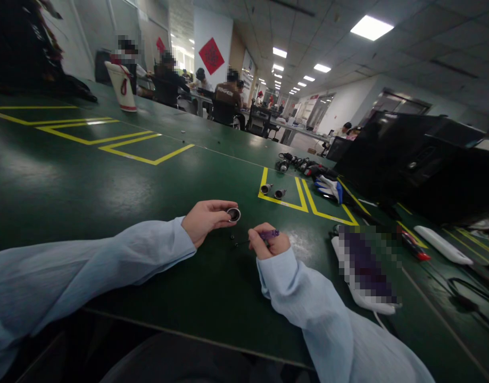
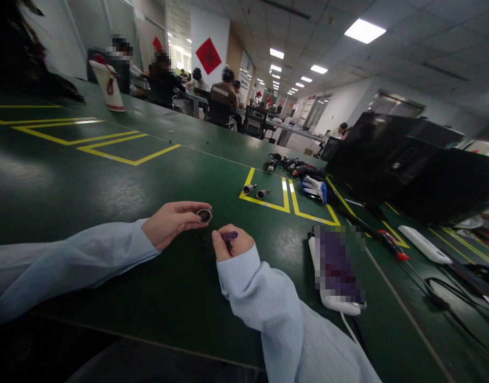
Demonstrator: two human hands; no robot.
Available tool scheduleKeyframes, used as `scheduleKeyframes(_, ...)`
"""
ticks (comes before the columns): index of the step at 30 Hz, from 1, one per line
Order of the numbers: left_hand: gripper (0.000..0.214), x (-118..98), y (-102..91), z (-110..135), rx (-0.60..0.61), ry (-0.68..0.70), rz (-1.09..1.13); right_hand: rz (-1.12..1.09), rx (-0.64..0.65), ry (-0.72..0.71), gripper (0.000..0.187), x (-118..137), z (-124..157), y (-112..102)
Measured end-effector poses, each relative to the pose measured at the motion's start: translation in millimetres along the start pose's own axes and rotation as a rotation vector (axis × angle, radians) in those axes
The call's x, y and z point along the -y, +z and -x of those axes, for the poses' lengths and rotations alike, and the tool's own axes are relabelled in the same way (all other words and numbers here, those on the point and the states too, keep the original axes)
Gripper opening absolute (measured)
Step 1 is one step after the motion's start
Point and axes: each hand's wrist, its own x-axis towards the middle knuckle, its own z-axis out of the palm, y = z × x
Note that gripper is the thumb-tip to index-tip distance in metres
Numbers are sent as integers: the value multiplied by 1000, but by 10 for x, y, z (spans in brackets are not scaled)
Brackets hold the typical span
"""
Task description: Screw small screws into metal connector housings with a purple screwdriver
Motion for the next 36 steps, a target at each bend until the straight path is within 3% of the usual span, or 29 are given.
scheduleKeyframes(6, 29, 16, -22, -10, 17, 17, -21, -7, -96, -186, 18, 67, 1, -59)
scheduleKeyframes(12, 30, 23, -9, 24, 28, 35, -52, 99, -50, -401, 10, 71, -39, -35)
scheduleKeyframes(17, 34, 34, -19, 33, 43, 84, -87, 136, -2, -464, 9, 65, -57, -21)
scheduleKeyframes(36, 30, 33, -16, 47, 58, 159, -177, 219, -4, -604, 10, 118, -59, 1)
